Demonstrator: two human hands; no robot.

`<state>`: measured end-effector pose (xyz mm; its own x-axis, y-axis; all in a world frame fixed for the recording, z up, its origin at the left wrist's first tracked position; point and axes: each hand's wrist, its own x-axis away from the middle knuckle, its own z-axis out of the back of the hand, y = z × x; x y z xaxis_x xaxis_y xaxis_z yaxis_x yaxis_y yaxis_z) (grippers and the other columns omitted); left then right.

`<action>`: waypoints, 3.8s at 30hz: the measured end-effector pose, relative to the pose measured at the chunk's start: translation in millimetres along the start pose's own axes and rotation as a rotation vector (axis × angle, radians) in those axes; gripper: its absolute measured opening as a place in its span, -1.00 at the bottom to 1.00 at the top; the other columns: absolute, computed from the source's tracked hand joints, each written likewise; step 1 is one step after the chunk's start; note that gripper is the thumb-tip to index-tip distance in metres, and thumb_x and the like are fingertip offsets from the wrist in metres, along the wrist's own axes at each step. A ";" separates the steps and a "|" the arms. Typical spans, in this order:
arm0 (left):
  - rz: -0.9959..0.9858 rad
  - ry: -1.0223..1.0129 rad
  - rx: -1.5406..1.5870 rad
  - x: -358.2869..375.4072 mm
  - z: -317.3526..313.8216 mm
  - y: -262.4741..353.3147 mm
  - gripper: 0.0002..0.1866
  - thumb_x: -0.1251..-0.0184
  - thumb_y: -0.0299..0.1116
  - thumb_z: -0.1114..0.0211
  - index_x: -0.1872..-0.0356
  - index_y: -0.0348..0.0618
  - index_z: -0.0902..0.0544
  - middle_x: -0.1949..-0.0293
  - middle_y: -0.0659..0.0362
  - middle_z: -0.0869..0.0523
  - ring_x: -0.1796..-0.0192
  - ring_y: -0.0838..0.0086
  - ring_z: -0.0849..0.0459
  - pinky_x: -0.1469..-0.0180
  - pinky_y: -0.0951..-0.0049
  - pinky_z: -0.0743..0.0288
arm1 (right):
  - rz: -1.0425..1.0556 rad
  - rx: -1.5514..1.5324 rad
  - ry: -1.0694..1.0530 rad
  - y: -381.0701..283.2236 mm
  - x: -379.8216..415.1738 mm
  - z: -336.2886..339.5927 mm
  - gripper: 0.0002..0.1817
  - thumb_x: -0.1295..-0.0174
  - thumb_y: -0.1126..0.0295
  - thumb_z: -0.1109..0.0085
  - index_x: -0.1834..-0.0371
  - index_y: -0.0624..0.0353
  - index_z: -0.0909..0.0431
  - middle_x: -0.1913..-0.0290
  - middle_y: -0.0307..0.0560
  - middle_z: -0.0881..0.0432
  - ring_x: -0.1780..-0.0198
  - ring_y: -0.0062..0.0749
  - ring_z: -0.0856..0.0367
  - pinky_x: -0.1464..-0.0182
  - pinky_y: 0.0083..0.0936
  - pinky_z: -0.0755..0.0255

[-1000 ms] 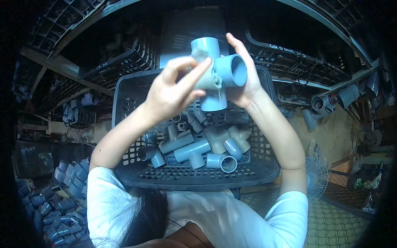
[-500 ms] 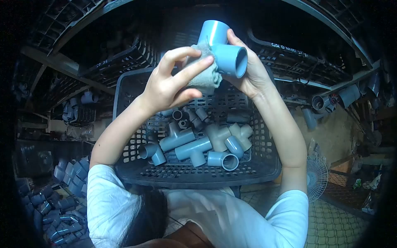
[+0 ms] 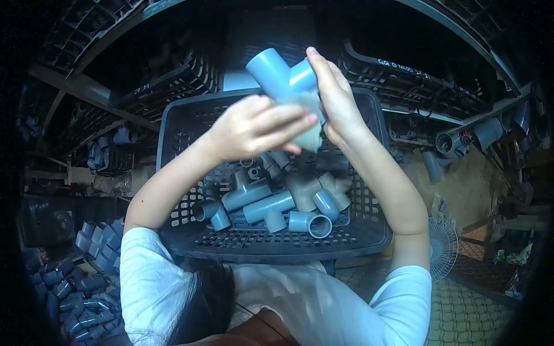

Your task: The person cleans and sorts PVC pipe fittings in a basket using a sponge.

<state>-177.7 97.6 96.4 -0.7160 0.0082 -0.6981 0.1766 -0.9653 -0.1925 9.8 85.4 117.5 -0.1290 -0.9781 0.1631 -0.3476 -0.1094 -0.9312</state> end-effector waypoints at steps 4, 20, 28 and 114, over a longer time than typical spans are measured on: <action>0.309 0.230 -0.123 -8.5 7.0 -27.2 -0.45 -0.18 -0.36 -0.56 -0.25 -0.06 -0.73 -0.05 0.10 -0.67 0.17 0.34 -0.68 0.19 0.39 -0.66 | 0.089 0.059 -0.047 3.9 -2.2 4.9 -0.42 -0.51 -0.20 -0.13 -0.13 0.15 -0.57 0.09 -0.17 -0.63 0.07 -0.55 -0.66 -0.08 -0.48 -0.60; 0.139 0.119 0.042 -5.2 4.9 20.8 -0.46 -0.13 -0.62 -0.39 -0.23 -0.21 -0.72 -0.32 0.02 -0.70 0.31 0.49 -0.60 0.27 0.51 -0.49 | -0.275 -0.291 -0.177 0.5 3.4 8.2 -0.40 -0.59 -0.16 0.13 -0.25 0.18 -0.52 0.06 -0.03 -0.74 0.09 -0.39 -0.78 -0.02 -0.31 -0.72; 0.317 0.201 -0.025 -12.7 20.4 -10.1 -0.43 -0.08 -0.76 -0.31 -0.22 -0.33 -0.69 -0.31 -0.14 -0.67 -0.01 0.13 -0.83 0.07 0.33 -0.72 | -0.207 -0.189 -0.253 15.2 -0.3 11.9 -0.38 -0.55 -0.13 -0.04 -0.46 0.08 -0.41 -0.24 -0.05 -0.64 -0.14 -0.34 -0.73 -0.07 -0.38 -0.76; -0.062 0.171 0.166 -14.6 -9.9 5.2 -0.54 -0.24 -0.48 -0.42 -0.20 -0.03 -0.76 -0.27 0.14 -0.74 0.34 0.47 -0.70 0.26 0.49 -0.65 | -0.275 -0.171 -0.088 -7.6 11.4 -11.7 -0.36 -0.34 -0.32 -0.25 0.16 0.15 -0.66 0.40 -0.26 -0.72 0.44 -0.62 -0.74 0.42 -0.72 -0.65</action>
<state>-159.6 95.1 98.7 -0.5950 0.0990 -0.7976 0.0127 -0.9911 -0.1324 0.0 77.2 130.3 0.0696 -0.9286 0.3646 -0.5098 -0.3473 -0.7871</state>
